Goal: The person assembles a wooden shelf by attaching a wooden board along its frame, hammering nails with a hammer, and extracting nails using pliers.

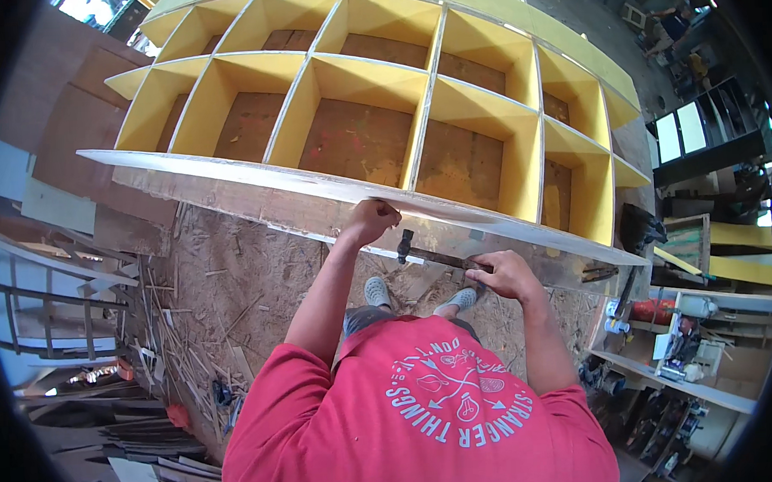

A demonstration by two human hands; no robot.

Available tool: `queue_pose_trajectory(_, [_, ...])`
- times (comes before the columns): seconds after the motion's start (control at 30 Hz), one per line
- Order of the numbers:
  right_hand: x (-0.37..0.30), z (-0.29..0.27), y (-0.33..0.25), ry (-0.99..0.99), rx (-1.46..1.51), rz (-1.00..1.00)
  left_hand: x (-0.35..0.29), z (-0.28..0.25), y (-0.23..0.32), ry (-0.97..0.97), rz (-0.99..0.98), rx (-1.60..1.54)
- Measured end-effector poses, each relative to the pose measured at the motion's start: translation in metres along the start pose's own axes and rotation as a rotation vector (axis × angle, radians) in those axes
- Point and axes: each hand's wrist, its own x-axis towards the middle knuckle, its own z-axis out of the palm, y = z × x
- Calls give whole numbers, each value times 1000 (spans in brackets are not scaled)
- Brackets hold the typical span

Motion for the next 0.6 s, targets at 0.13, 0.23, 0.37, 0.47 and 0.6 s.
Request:
queue_pose_trajectory(0.13, [-5, 3, 2, 1, 35, 30, 3, 6, -8, 23, -13, -46])
queue_pose_trajectory(0.23, [-7, 7, 7, 20, 32, 5, 1, 11, 1, 58, 8, -66])
queue_pose_trajectory(0.37, [-6, 1, 2, -25, -43, -23, -6, 14, 5, 115, -24, -94])
queue_pose_trajectory(0.47, [-1, 3, 7, -24, -89, -48, -5, 16, 1, 139, -24, -119])
queue_pose_trajectory(0.6, [1, -4, -4, -30, -118, -43, -8, 17, 10, 159, -45, -87])
